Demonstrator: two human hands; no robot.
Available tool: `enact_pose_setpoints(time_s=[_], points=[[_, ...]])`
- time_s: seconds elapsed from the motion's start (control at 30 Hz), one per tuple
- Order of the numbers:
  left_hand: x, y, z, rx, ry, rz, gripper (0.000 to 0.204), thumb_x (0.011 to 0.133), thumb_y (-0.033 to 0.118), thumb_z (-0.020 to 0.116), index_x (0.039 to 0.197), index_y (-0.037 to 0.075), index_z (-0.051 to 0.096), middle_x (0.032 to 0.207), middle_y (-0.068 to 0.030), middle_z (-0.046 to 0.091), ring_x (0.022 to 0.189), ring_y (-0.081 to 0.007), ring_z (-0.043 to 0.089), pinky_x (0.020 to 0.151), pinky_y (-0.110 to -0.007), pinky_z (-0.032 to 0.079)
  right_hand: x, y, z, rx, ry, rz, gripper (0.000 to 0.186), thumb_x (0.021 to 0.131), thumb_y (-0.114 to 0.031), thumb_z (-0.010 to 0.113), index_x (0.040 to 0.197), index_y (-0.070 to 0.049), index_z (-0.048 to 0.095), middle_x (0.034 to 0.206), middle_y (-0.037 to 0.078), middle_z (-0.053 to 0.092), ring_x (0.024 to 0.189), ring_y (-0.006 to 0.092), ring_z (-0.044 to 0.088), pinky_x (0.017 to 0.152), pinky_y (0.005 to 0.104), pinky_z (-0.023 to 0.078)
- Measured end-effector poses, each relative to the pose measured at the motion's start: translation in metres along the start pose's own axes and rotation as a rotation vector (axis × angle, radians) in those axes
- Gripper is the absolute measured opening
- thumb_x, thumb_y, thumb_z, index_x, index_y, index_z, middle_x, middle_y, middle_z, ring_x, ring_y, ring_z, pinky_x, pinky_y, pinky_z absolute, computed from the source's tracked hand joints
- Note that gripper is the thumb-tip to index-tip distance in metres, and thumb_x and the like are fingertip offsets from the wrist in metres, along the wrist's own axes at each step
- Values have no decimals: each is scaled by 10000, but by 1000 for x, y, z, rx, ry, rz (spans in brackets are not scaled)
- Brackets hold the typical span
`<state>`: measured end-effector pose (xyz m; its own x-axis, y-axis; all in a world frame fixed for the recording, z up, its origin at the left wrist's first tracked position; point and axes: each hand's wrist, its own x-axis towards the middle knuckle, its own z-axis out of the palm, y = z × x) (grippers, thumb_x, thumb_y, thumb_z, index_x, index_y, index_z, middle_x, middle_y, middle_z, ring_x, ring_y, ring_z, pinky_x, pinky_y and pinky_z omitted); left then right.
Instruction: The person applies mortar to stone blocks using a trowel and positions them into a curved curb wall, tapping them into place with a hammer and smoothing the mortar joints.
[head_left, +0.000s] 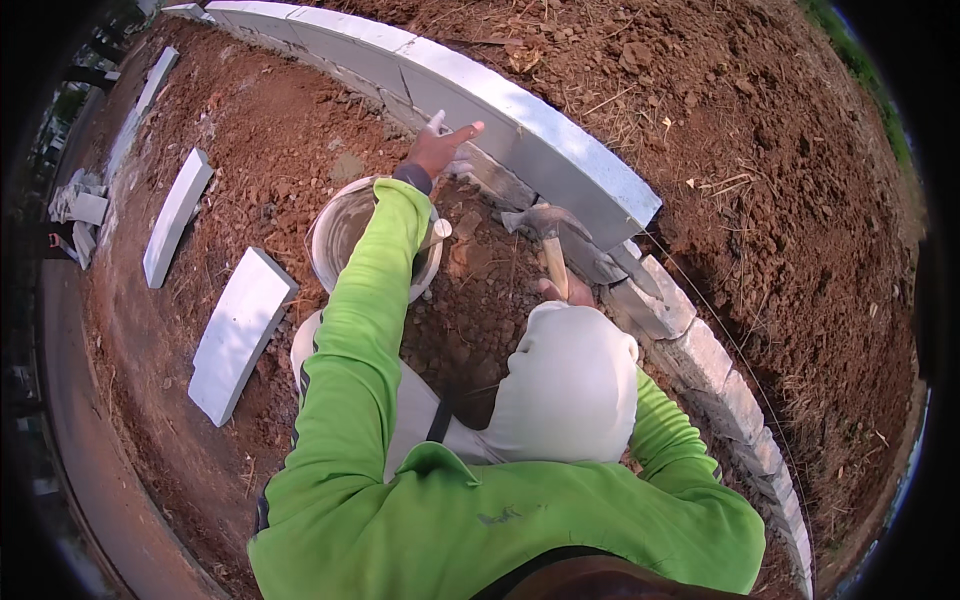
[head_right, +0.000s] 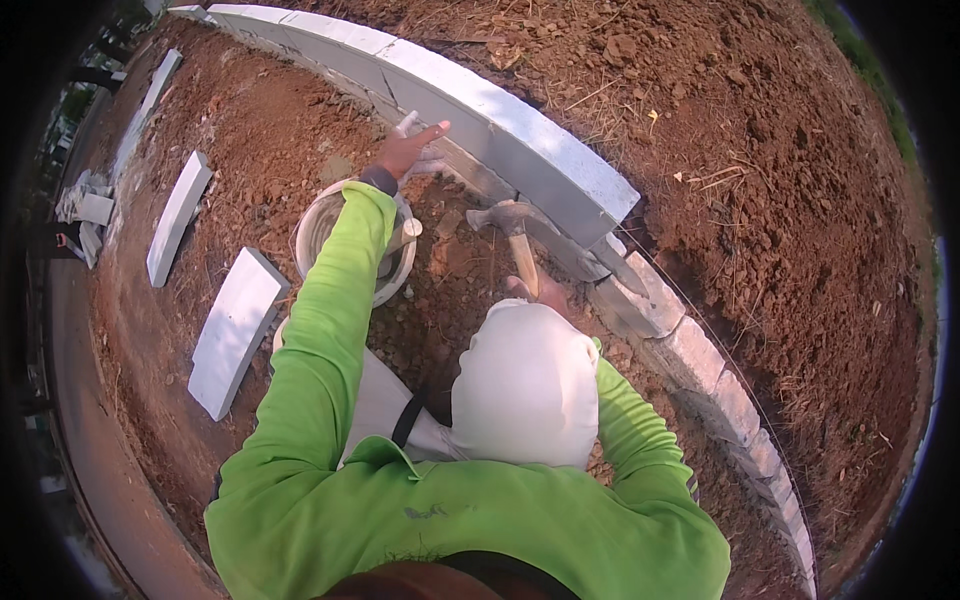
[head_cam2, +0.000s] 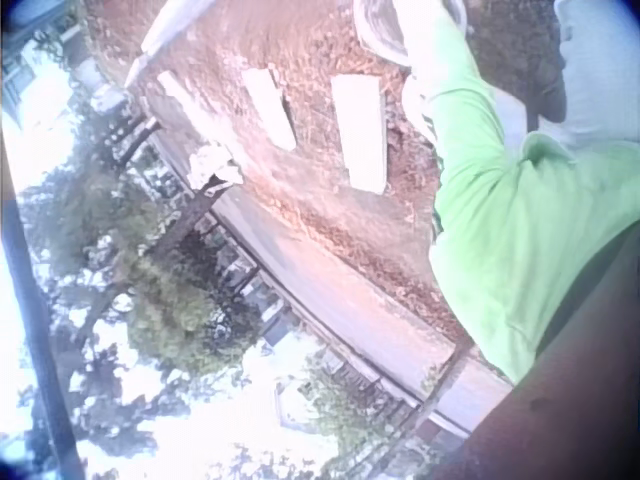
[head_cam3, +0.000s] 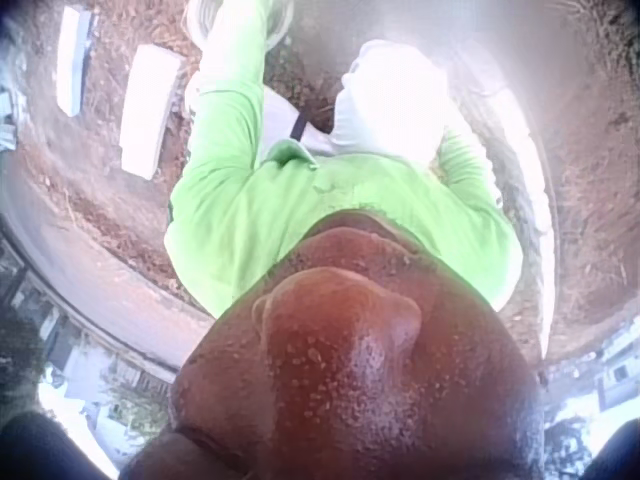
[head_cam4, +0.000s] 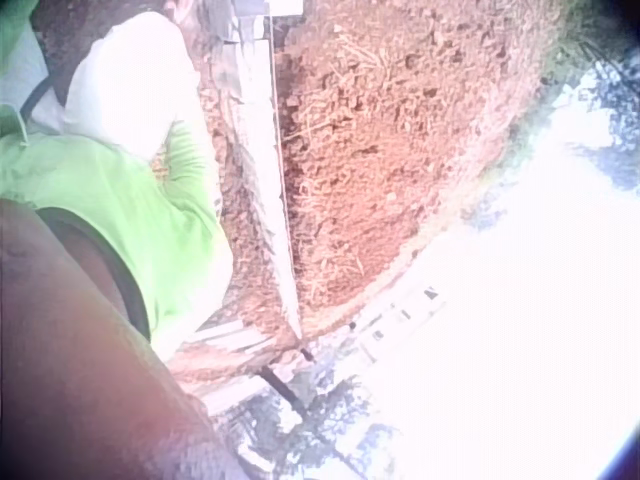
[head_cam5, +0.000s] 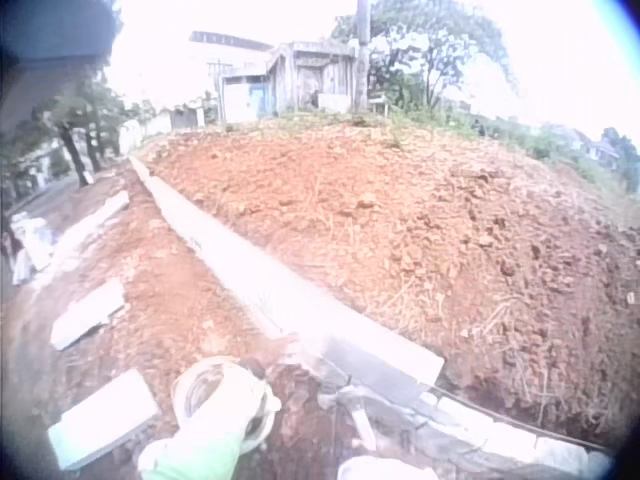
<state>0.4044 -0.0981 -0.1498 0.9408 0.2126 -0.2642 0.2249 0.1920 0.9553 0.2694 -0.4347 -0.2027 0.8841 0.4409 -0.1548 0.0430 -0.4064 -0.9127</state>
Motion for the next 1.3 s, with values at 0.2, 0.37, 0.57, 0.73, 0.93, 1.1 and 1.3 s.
enact_pose_setpoints(time_s=[0.2, 0.37, 0.57, 0.73, 0.93, 1.1, 1.3], points=[[-79, -12, -138, 224, 291, 199, 714, 868, 194, 793, 1441, -52, 446, 1135, -129, 693, 933, -181, 672, 781, -299, 562, -37, 32, 22, 23, -179, 34, 473, 989, -457, 559, 1158, -18, 605, 856, 129, 646, 803, 269, 610, 777, 408, 486], [-133, -54, -294, 958, 604, -24, 795, 855, 441, 725, 1415, -71, 488, 1263, -180, 655, 1126, -240, 625, 929, -372, 500, -23, 27, 27, 29, -189, -60, 532, 985, -509, 530, 1201, -27, 589, 869, 147, 660, 809, 310, 628, 782, 439, 487], [-171, -91, -255, 147, 249, -645, 757, 972, 559, 547, 1536, 117, 305, 1523, -226, 371, 1284, -483, 487, 1009, -592, 470, 38, -3, 39, -87, -67, -148, 603, 981, -572, 496, 1252, -38, 569, 885, 168, 677, 816, 359, 650, 788, 476, 488], [-157, -99, -273, 151, 157, -501, 589, 1039, 462, 478, 1481, 89, 368, 1441, -207, 468, 1209, -457, 563, 942, -588, 523, 136, -55, 101, -398, 217, -531, 667, 941, -573, 538, 1330, -31, 555, 1012, 201, 707, 955, 396, 678, 886, 494, 512], [-141, -84, -205, 401, 195, -356, 439, 1065, 343, 439, 1430, 100, 439, 1206, -148, 597, 975, -397, 685, 776, -515, 606, 139, -100, 101, -918, -461, -333, 412, 892, -414, 610, 1055, -66, 758, 1101, 168, 726, 1043, 337, 679, 894, 464, 529], [-122, -99, -170, 1091, 436, 194, 436, 1035, 395, 500, 1264, 42, 612, 1041, -151, 702, 817, -255, 680, 664, -427, 591, 158, -83, 144, -1122, -642, -620, 295, 824, -281, 667, 1045, -119, 775, 1036, 137, 745, 933, 336, 708, 826, 463, 557], [-149, -101, -175, 678, 325, 176, 446, 1047, 353, 500, 1259, -23, 611, 1098, -126, 702, 976, -216, 647, 900, -329, 480, 89, -110, 35, -1054, -377, -480, 449, 728, -205, 748, 1162, -129, 662, 879, 142, 717, 837, 361, 709, 687, 497, 561]])
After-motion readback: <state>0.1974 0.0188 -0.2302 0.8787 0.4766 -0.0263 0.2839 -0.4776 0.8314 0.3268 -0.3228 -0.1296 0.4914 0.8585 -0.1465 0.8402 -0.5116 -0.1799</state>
